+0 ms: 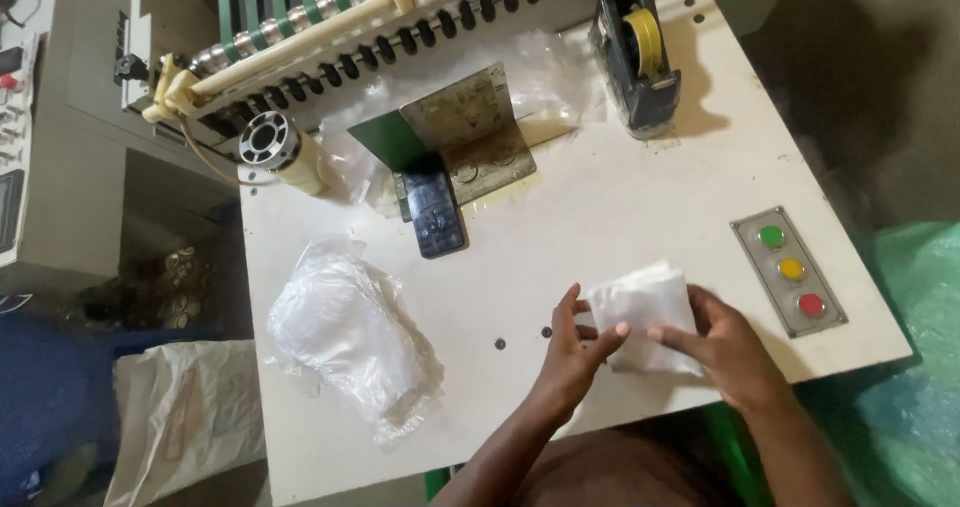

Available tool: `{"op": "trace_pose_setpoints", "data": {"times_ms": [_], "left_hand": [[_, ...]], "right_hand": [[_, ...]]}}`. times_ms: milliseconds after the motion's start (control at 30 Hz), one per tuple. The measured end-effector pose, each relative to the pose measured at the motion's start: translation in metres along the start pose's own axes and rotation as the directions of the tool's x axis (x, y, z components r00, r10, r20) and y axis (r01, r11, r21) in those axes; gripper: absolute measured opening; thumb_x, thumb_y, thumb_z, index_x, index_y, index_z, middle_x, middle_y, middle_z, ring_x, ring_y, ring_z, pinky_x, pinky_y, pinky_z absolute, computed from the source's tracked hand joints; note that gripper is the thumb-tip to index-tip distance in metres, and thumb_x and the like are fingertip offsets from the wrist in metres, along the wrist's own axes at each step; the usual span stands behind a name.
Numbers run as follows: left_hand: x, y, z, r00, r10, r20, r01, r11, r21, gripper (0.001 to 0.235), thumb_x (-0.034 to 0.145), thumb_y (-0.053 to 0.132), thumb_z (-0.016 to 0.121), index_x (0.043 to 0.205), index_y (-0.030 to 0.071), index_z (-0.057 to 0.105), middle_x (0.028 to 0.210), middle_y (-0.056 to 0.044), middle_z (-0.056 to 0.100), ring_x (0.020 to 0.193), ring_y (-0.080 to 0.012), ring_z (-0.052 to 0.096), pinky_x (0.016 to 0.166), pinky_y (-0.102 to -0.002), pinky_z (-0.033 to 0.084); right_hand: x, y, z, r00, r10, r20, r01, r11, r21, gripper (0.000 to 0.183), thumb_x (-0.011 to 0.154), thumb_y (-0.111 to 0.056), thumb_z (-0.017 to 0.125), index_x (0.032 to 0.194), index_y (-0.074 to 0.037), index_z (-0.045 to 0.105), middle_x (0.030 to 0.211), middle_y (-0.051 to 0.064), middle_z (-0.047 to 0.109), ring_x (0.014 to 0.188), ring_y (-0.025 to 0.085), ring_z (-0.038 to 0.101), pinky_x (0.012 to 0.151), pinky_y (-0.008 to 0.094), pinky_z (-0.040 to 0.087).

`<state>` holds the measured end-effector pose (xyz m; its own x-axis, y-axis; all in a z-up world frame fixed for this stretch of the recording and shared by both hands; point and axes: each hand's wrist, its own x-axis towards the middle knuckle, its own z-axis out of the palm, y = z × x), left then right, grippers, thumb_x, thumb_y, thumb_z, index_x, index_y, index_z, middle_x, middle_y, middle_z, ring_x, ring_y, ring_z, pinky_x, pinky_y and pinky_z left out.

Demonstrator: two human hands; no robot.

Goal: The person is folding white plastic bags and packing them into clear plastic sleeves at a workbench in a factory setting.

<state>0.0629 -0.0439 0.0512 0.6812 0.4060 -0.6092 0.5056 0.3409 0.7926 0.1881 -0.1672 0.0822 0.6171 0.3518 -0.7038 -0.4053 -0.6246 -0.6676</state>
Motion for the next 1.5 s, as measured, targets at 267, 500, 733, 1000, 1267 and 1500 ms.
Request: {"op": "trace_pose_setpoints", "data": {"times_ms": [267,500,733,1000,1267,1500], "left_hand": [[0.014,-0.013,0.010,0.884,0.417,0.212,-0.428,0.904,0.006,0.028,0.102,0.036,0.062,0.088,0.012,0.056,0.074,0.003,0.052,0.066,-0.0100,0.052,0.056,-0.026,0.043],[0.019,0.001,0.010,0.916,0.356,0.184,-0.381,0.915,0.129,0.041,0.100,0.036,0.053,0.124,0.007,0.066,0.102,-0.007,0.076,0.072,-0.0159,0.065,0.075,-0.030,0.052],[0.015,-0.017,0.002,0.941,0.294,0.169,-0.319,0.936,0.146,0.032,0.099,0.032,0.056,0.118,0.009,0.070,0.100,-0.008,0.076,0.077,-0.0164,0.066,0.076,-0.030,0.052],[0.005,-0.035,-0.020,0.931,0.308,0.195,-0.343,0.922,0.182,0.035,0.097,0.033,0.060,0.119,0.007,0.070,0.101,-0.009,0.079,0.082,-0.0162,0.069,0.076,-0.031,0.057],[-0.025,-0.032,-0.077,0.945,0.316,0.088,-0.328,0.908,0.262,0.038,0.097,0.034,0.058,0.124,0.009,0.069,0.111,-0.005,0.078,0.094,-0.0155,0.074,0.084,-0.031,0.060],[-0.004,-0.003,-0.161,0.873,0.429,-0.233,-0.434,0.900,0.031,0.059,0.095,0.027,0.060,0.148,0.008,0.043,0.154,-0.016,0.049,0.140,-0.0323,0.053,0.113,-0.046,0.047]], "right_hand": [[0.014,0.049,-0.024,0.976,-0.088,0.199,0.025,0.954,0.300,0.056,0.081,-0.023,0.071,0.132,0.002,0.070,0.119,0.018,0.080,0.108,0.032,0.074,0.091,0.041,0.055],[-0.011,0.143,-0.177,-0.122,-0.497,-0.859,0.697,0.573,-0.431,0.033,0.118,0.007,0.064,0.144,0.006,0.043,0.145,0.032,0.054,0.132,0.045,0.057,0.112,0.053,0.048],[0.130,0.376,-0.336,-0.338,-0.417,-0.844,0.076,0.881,-0.466,0.097,0.125,0.011,0.077,0.171,-0.037,0.007,0.177,-0.001,0.010,0.170,0.024,0.019,0.147,0.049,0.028],[0.241,0.357,-0.403,0.733,-0.319,-0.601,-0.268,0.677,-0.686,0.074,0.100,-0.039,0.035,0.167,-0.016,0.012,0.174,0.012,0.000,0.156,0.050,0.002,0.112,0.082,0.003],[0.330,0.236,-0.368,0.749,-0.520,-0.412,0.069,0.678,-0.731,0.062,0.100,-0.024,0.018,0.160,-0.006,0.016,0.164,0.023,0.017,0.150,0.051,0.021,0.114,0.074,0.019],[0.263,0.108,-0.216,0.545,-0.790,-0.279,0.656,0.610,-0.446,0.053,0.100,-0.006,0.043,0.152,0.001,0.030,0.154,0.027,0.035,0.141,0.046,0.039,0.113,0.060,0.034]]}}
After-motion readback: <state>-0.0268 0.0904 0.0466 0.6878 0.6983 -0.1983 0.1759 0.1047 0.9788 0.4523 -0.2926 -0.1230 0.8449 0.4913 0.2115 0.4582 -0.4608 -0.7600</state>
